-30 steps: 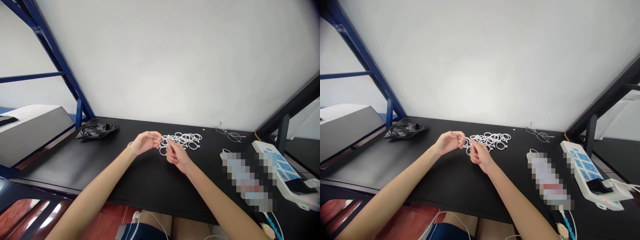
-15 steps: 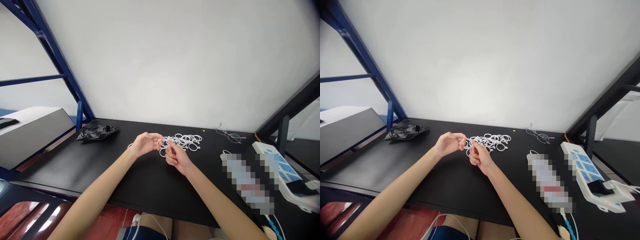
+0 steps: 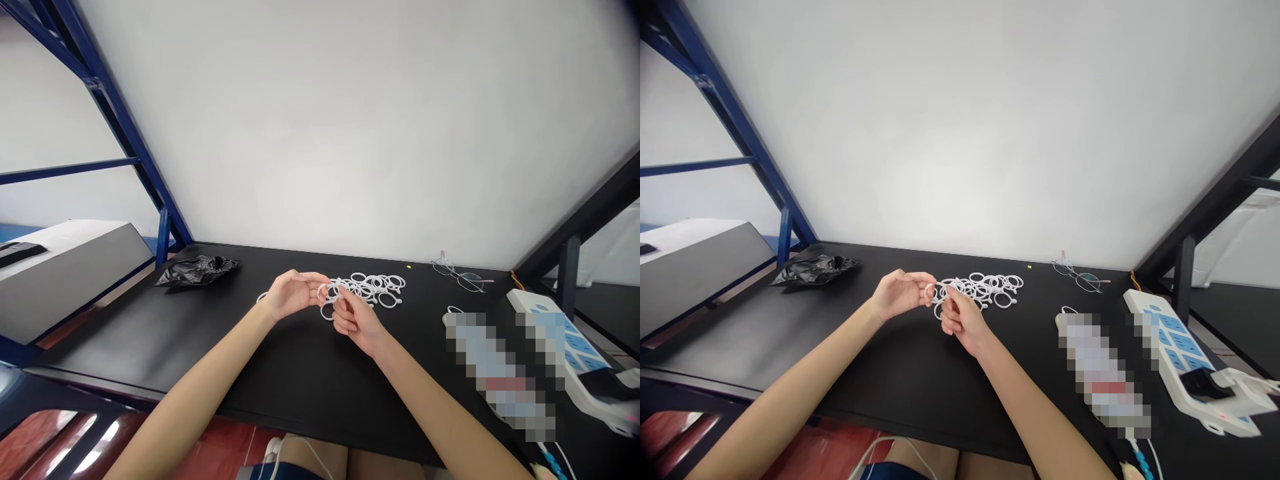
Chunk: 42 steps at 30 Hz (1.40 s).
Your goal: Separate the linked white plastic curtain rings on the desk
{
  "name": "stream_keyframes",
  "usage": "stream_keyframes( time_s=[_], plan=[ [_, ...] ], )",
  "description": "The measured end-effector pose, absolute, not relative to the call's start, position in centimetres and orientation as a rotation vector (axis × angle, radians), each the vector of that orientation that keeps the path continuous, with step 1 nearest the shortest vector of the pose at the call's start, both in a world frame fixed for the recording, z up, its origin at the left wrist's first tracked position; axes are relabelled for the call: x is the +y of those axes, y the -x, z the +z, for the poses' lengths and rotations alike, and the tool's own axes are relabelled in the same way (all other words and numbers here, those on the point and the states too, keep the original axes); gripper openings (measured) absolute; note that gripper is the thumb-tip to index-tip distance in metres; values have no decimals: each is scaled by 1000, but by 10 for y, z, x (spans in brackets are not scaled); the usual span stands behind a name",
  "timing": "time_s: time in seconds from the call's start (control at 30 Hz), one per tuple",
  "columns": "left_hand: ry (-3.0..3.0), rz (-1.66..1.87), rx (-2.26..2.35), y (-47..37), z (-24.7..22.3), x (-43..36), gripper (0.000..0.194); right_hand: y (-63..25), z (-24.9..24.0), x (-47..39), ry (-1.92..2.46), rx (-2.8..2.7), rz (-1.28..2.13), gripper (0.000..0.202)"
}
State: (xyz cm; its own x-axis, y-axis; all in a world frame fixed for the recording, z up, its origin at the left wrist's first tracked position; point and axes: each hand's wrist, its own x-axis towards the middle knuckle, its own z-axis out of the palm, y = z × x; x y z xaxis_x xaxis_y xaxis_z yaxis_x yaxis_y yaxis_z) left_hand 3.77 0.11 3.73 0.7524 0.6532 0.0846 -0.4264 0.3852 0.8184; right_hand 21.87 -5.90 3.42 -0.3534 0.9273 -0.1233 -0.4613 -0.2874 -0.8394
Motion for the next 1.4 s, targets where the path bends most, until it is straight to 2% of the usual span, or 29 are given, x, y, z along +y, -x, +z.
stream_keyframes(
  time_s=[0.1, 0.23, 0.4, 0.5, 0.97, 1.4],
  plan=[
    [-978, 727, 301, -40, 38, 1, 39, -218, 33, -58, 777, -888, 1800, 47],
    [-1180, 960, 564, -51, 42, -6, 35, -217, 33, -57, 812, -908, 1702, 50],
    [-1479, 869, 832, -67, 42, -17, 62, -214, 30, -59, 900, -1046, 1495, 50],
    [-1563, 783, 861, -71, 39, -20, 67, -212, 23, -60, 948, -1164, 1386, 50],
    [-1847, 923, 902, -70, 31, -23, 38, -212, 11, -65, 1142, -1538, 684, 42],
    [-2161, 1474, 722, -80, 28, -39, 34, -210, 2, -74, 903, -1685, 262, 27]
  ],
)
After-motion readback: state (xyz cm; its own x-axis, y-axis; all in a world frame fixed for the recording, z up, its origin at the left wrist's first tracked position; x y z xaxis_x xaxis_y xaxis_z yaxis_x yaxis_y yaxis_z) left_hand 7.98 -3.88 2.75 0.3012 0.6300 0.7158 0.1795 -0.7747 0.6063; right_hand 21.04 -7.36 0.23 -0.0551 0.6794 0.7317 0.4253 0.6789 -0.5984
